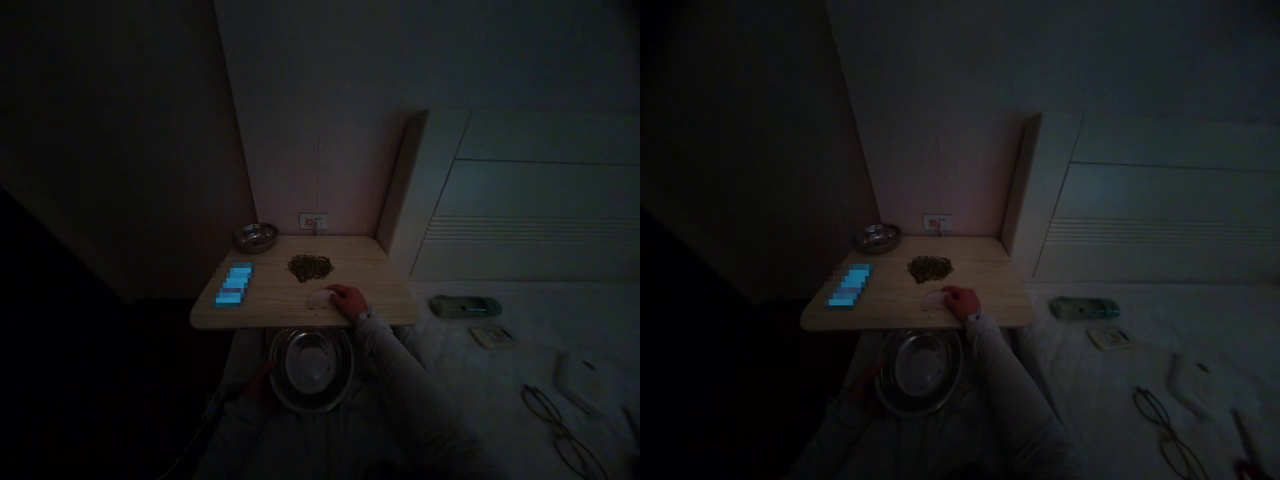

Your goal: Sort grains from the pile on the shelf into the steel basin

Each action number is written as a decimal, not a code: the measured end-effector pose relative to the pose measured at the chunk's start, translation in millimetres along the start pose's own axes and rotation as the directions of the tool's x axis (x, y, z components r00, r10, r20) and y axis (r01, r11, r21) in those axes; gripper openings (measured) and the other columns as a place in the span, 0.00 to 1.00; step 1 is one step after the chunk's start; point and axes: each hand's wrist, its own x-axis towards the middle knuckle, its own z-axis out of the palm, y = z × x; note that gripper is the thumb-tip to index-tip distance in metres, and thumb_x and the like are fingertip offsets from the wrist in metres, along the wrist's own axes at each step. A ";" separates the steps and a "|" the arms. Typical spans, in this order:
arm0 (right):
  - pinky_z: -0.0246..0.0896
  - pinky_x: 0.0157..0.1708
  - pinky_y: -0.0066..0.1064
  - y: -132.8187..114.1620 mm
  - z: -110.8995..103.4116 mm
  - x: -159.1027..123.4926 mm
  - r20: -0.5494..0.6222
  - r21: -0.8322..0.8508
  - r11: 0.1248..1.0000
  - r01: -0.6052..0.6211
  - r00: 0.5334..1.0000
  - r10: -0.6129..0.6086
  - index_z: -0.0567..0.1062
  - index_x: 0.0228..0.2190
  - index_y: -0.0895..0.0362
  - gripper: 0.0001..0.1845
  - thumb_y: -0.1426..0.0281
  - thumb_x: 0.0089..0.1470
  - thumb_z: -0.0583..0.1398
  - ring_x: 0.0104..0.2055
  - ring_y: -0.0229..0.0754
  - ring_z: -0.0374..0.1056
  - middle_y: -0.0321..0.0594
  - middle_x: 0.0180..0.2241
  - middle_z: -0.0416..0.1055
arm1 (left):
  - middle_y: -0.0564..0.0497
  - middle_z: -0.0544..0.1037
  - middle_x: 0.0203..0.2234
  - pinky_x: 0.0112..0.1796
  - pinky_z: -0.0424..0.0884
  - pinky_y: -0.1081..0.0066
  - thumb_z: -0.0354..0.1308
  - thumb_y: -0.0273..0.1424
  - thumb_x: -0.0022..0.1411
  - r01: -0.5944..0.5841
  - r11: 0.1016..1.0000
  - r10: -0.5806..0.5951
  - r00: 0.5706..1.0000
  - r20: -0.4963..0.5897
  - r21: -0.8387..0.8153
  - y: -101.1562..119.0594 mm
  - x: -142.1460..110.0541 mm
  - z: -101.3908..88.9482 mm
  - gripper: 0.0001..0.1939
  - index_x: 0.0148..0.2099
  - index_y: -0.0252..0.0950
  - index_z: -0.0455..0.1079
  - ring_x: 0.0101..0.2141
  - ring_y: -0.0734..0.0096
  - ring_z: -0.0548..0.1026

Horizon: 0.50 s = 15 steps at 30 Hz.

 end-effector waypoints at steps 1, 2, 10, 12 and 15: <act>0.57 0.35 0.27 0.1 0.1 0.0 -0.002 0.003 1.000 0.000 1.000 0.000 0.70 0.38 0.54 0.18 0.67 0.44 0.51 0.32 0.37 0.65 0.36 0.33 0.71 | 0.50 0.76 0.16 0.45 0.59 0.63 0.53 0.24 0.45 0.004 1.000 -0.004 0.999 -0.034 0.018 0.2 -0.2 0.3 0.07 0.20 0.35 0.70 0.30 0.62 0.74; 0.57 0.35 0.27 0.3 0.2 0.1 -0.004 0.007 1.000 0.002 1.000 -0.002 0.70 0.38 0.54 0.18 0.67 0.44 0.51 0.32 0.37 0.65 0.36 0.33 0.71 | 0.51 0.76 0.16 0.44 0.59 0.63 0.53 0.24 0.45 0.004 1.000 -0.002 0.998 -0.059 0.030 0.5 -1.0 1.5 0.07 0.19 0.36 0.70 0.29 0.63 0.74; 0.57 0.36 0.27 1.3 0.3 0.4 0.009 -0.025 1.000 0.004 1.000 -0.003 0.70 0.39 0.53 0.18 0.67 0.44 0.52 0.33 0.38 0.65 0.36 0.32 0.71 | 0.48 0.77 0.20 0.47 0.57 0.64 0.52 0.23 0.45 0.068 0.997 -0.068 0.998 0.010 0.021 5.8 -15.9 23.8 0.10 0.17 0.35 0.71 0.34 0.60 0.73; 0.57 0.35 0.27 1.3 0.2 0.9 0.006 -0.038 0.999 0.007 1.000 -0.007 0.70 0.39 0.53 0.18 0.67 0.44 0.52 0.33 0.38 0.65 0.36 0.32 0.71 | 0.50 0.77 0.18 0.48 0.55 0.65 0.52 0.21 0.43 0.012 0.999 -0.010 0.999 -0.038 0.038 7.0 -18.6 27.6 0.11 0.15 0.37 0.70 0.37 0.60 0.72; 0.57 0.35 0.27 1.5 0.2 1.0 0.009 -0.037 0.999 0.008 1.000 -0.007 0.70 0.39 0.53 0.18 0.67 0.44 0.51 0.32 0.37 0.65 0.35 0.31 0.71 | 0.49 0.76 0.16 0.47 0.56 0.61 0.52 0.21 0.43 0.026 0.998 -0.021 0.996 -0.083 0.053 8.7 -23.9 33.1 0.12 0.13 0.37 0.68 0.38 0.56 0.71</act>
